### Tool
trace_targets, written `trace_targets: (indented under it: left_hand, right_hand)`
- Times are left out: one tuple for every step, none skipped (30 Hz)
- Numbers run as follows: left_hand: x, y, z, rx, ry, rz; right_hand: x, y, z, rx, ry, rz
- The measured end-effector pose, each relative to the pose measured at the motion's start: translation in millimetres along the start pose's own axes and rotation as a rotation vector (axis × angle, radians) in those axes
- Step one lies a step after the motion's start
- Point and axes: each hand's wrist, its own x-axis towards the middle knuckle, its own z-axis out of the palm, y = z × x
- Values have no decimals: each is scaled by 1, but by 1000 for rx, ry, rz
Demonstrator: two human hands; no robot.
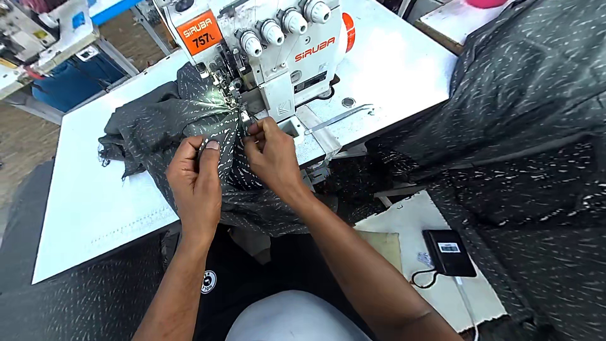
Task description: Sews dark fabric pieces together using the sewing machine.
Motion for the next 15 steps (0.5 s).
trace_targets:
  left_hand:
    - [2, 0, 0, 41, -5, 34]
    - [3, 0, -1, 76, -7, 59]
    - [4, -1, -2, 105, -9, 71]
    - [4, -1, -3, 127, -7, 70]
    - [4, -1, -3, 134, -9, 65]
    - [5, 0, -3, 134, -2, 70]
    - [7, 1, -2, 138, 9, 82]
    - [8, 1, -2, 147, 13, 90]
    - [8, 1, -2, 160, 12, 93]
    - [7, -1, -1, 171, 9, 90]
    - [7, -2, -1, 186, 2, 90]
    - [7, -1, -1, 204, -3, 102]
    - [9, 1, -1, 232, -4, 128]
    - [9, 3, -2, 269, -5, 159]
    - [9, 4, -4, 299, -5, 189]
  right_hand:
    - [0, -1, -5, 150, -10, 62]
    - [0, -3, -12, 375, -66, 174]
    - [2, -3, -20, 609, -149, 310]
    - [2, -2, -25, 757, -193, 415]
    - [3, 0, -29, 793, -194, 453]
    - [3, 2, -31, 743, -175, 420]
    - [4, 3, -33, 656, -145, 343]
    - [3, 3, -32, 546, -119, 249]
    - [3, 1, -29, 435, -97, 157]
    - [3, 0, -24, 347, -94, 80]
    - [5, 1, -18, 295, -99, 40]
    - [7, 2, -14, 277, -102, 27]
    - [11, 4, -11, 290, -91, 28]
    - [13, 7, -13, 320, -72, 32]
    - [14, 10, -16, 346, -48, 34]
